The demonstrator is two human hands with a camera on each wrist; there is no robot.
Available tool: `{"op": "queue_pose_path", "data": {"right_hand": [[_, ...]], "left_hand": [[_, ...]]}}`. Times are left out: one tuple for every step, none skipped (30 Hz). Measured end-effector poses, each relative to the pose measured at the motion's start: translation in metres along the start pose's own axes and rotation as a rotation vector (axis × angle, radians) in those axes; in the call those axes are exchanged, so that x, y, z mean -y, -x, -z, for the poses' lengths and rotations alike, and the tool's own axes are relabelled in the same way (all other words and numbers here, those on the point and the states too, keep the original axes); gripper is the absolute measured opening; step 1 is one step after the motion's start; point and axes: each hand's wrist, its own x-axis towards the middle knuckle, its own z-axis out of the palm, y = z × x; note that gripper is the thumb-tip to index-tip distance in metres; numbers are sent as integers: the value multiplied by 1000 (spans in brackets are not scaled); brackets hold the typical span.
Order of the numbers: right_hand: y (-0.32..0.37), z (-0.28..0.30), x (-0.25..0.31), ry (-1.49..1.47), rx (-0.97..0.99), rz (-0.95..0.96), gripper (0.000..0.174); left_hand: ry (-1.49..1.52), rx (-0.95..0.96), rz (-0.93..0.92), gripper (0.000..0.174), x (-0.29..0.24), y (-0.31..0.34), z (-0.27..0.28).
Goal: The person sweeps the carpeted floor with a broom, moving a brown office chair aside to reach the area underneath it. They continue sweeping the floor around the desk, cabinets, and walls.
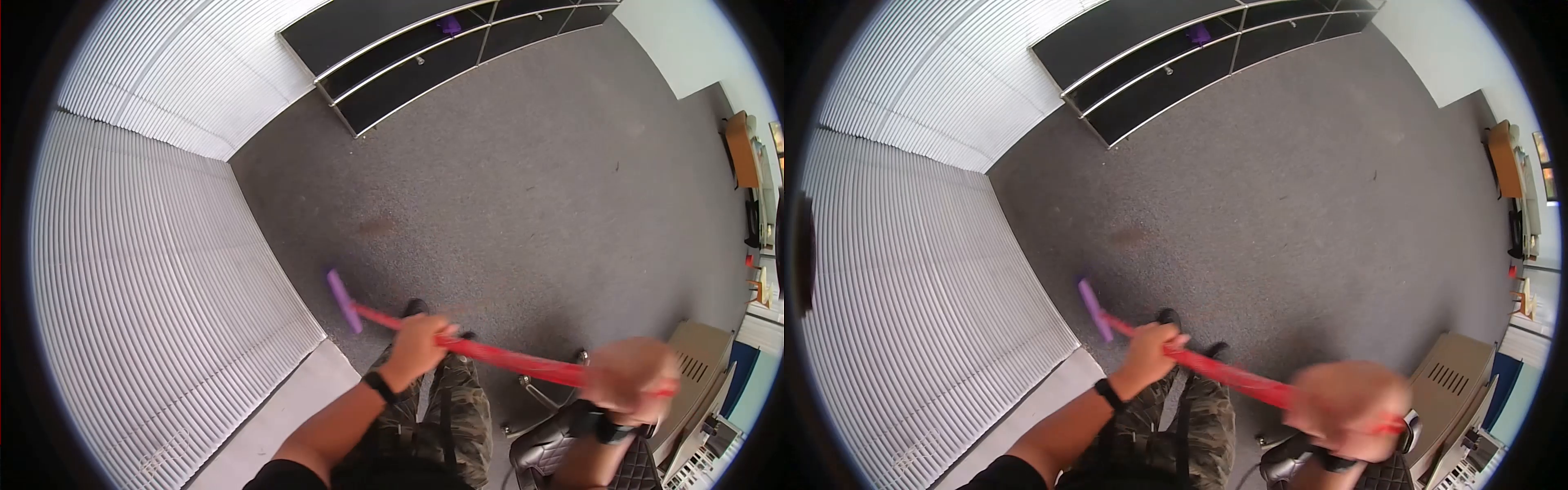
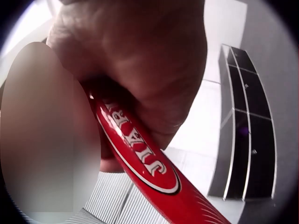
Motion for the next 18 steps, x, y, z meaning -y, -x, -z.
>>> {"op": "queue_pose_path", "data": {"right_hand": [[-6,2,-39,77,119,5,19],[-12,3,-68,59,230,-90,17],[-9,-10,-94,1,118,-212,19],[-8,-12,-112,166,162,-321,17],[-11,-12,-122,135,172,-352,15],[-15,-8,-118,142,163,-352,15],[-17,-7,-106,142,147,-238,14],[-18,-10,-91,143,139,-125,12],[-20,-16,-72,181,48,-64,15],[-22,-18,-52,295,18,-2,23],[-23,-24,-31,325,-36,44,30],[-25,-32,-12,409,-28,120,35],[-27,-40,6,528,58,140,33],[-28,-50,18,575,169,178,32],[-31,-59,31,611,298,199,32],[-34,-68,45,638,426,223,32],[-45,-73,59,577,618,208,31],[-56,-74,70,515,807,193,31]], "left_hand": [[-50,-6,103,35,29,21,3],[-64,31,184,36,60,40,7],[-48,31,230,35,95,58,4],[-81,79,300,34,122,67,6],[-99,71,283,34,119,59,8],[-116,60,269,33,119,46,10],[-121,-3,179,33,117,23,5],[-123,-74,91,32,108,-6,-4],[-94,-59,50,32,93,-38,-11],[-69,-45,10,32,71,-67,-16],[7,-61,-68,32,40,-93,-17],[58,-63,-129,32,22,-114,-27],[104,-40,-160,32,2,-127,-31],[147,-16,-196,32,-17,-135,-28],[141,-33,-204,32,-32,-137,-21],[164,-40,-260,32,-47,-132,-14],[189,-48,-315,33,-58,-125,-7],[188,-62,-318,33,-65,-116,4]]}}
